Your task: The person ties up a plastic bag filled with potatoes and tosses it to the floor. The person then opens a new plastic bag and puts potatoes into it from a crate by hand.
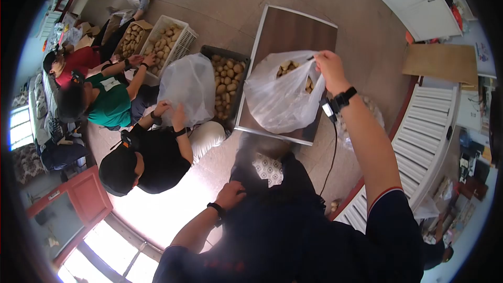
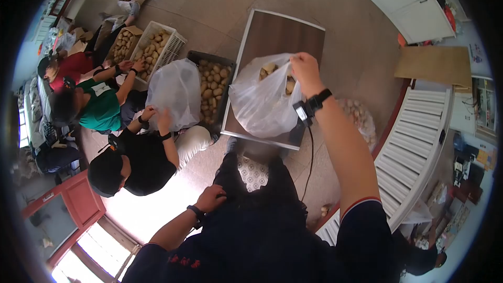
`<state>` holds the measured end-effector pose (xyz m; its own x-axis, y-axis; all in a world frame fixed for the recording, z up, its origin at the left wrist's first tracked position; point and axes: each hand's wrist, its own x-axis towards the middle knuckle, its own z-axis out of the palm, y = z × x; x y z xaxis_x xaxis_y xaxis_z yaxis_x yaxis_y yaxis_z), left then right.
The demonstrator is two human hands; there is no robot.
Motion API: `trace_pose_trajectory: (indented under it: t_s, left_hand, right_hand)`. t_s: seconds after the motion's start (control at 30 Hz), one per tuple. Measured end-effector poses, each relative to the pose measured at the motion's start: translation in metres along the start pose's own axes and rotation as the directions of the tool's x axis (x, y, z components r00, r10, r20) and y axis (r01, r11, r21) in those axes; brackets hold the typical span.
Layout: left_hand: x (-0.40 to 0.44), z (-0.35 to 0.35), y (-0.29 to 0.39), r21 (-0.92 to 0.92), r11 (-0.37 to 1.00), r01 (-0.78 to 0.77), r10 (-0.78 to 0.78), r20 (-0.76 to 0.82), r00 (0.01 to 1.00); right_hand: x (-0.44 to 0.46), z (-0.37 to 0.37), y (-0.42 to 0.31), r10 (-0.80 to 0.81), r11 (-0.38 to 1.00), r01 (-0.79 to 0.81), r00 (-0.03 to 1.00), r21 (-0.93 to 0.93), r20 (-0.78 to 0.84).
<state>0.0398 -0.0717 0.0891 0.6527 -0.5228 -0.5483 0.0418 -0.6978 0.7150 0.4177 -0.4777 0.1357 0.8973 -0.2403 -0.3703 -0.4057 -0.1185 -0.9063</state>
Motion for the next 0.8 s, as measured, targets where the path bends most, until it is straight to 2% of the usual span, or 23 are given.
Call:
trace_pose_trajectory:
  t_s: [0.03,0.07,0.13,0.17,0.23,0.27,0.3,0.33,0.37,0.4,0.43,0.47,0.5,0.53,0.6,0.63,0.67,0.7,0.73,0.77,0.8]
  left_hand:
    - [0.003,-0.003,0.0,-0.002,1.0,-0.002,0.002,0.02,1.0]
    - [0.007,-0.012,0.009,0.005,0.999,0.049,-0.049,0.022,0.999]
    - [0.008,-0.013,0.016,0.011,0.995,0.096,-0.096,0.026,0.995]
    - [0.009,-0.014,0.017,0.006,0.993,0.116,-0.116,0.006,0.993]
    - [0.009,-0.017,0.016,0.006,0.991,0.137,-0.136,-0.01,0.991]
    - [0.006,-0.023,0.019,0.023,0.97,0.242,-0.242,0.023,0.97]
    - [0.004,-0.026,0.021,0.045,0.938,0.344,-0.346,0.051,0.937]
    - [-0.001,-0.024,0.017,0.047,0.937,0.345,-0.348,0.057,0.936]
    - [-0.011,-0.022,0.01,-0.036,0.939,0.343,-0.337,0.111,0.935]
    - [-0.019,-0.021,0.005,-0.119,0.933,0.34,-0.32,0.162,0.934]
    - [-0.029,-0.021,0.0,-0.117,0.934,0.337,-0.317,0.165,0.934]
    - [-0.04,-0.023,0.001,-0.21,0.939,0.271,-0.226,0.213,0.951]
    - [-0.049,-0.025,0.006,-0.307,0.928,0.211,-0.134,0.255,0.958]
    - [-0.052,-0.03,0.011,-0.374,0.848,0.376,-0.23,0.379,0.896]
    - [-0.053,-0.02,-0.001,-0.425,0.803,0.418,-0.229,0.428,0.874]
    - [-0.05,-0.013,-0.008,-0.473,0.752,0.458,-0.22,0.474,0.853]
    - [-0.041,-0.011,-0.011,-0.47,0.75,0.466,-0.224,0.482,0.847]
    - [-0.027,-0.013,-0.014,-0.413,0.677,0.609,-0.299,0.601,0.741]
    - [-0.014,-0.009,-0.018,-0.334,0.589,0.736,-0.358,0.708,0.608]
    - [-0.006,0.001,-0.026,-0.321,0.58,0.748,-0.361,0.722,0.59]
    - [0.007,0.007,-0.039,-0.357,0.674,0.647,-0.296,0.671,0.679]
  right_hand:
    - [0.007,-0.001,0.009,0.01,0.995,-0.009,1.0,0.095,-0.008]
    - [0.012,-0.001,0.017,0.024,0.996,-0.021,1.0,0.091,-0.021]
    - [0.016,0.001,0.028,-0.125,0.977,0.107,0.988,-0.183,-0.088]
    - [0.016,0.0,0.028,-0.126,0.977,0.107,0.988,-0.184,-0.094]
    - [0.015,-0.001,0.033,-0.022,0.985,0.003,0.994,-0.17,-0.112]
    - [0.015,-0.004,0.044,-0.011,0.986,-0.009,0.993,-0.167,-0.117]
    - [0.016,-0.008,0.054,-0.082,0.983,0.058,0.988,-0.175,-0.133]
    - [0.017,-0.011,0.063,-0.157,0.974,0.129,0.977,-0.185,-0.146]
    - [0.011,-0.013,0.066,-0.151,0.975,0.123,0.977,-0.185,-0.148]
    - [-0.001,-0.016,0.066,-0.241,0.924,0.148,0.942,-0.354,-0.233]
    - [-0.013,-0.019,0.066,-0.341,0.844,0.15,0.891,-0.515,-0.3]
    - [-0.028,-0.028,0.069,-0.294,0.872,0.132,0.911,-0.472,-0.289]
    - [-0.041,-0.038,0.1,-0.307,0.907,0.187,0.907,-0.377,-0.289]
    - [-0.054,-0.048,0.134,-0.32,0.931,0.241,0.901,-0.275,-0.292]
    - [-0.112,-0.067,0.164,-0.075,0.904,0.025,0.992,-0.427,-0.102]
    - [-0.143,-0.075,0.22,-0.111,0.846,0.063,0.992,-0.529,-0.058]
    - [-0.18,-0.075,0.236,0.113,0.784,-0.105,0.993,-0.611,-0.025]
    - [-0.213,-0.085,0.28,0.185,0.739,-0.074,0.978,-0.67,0.096]
    - [-0.248,-0.083,0.294,0.279,0.728,-0.159,0.957,-0.667,0.077]
    - [-0.28,-0.081,0.304,0.375,0.708,-0.246,0.925,-0.662,0.058]
    - [-0.301,-0.082,0.32,0.399,0.715,-0.274,0.915,-0.643,0.053]
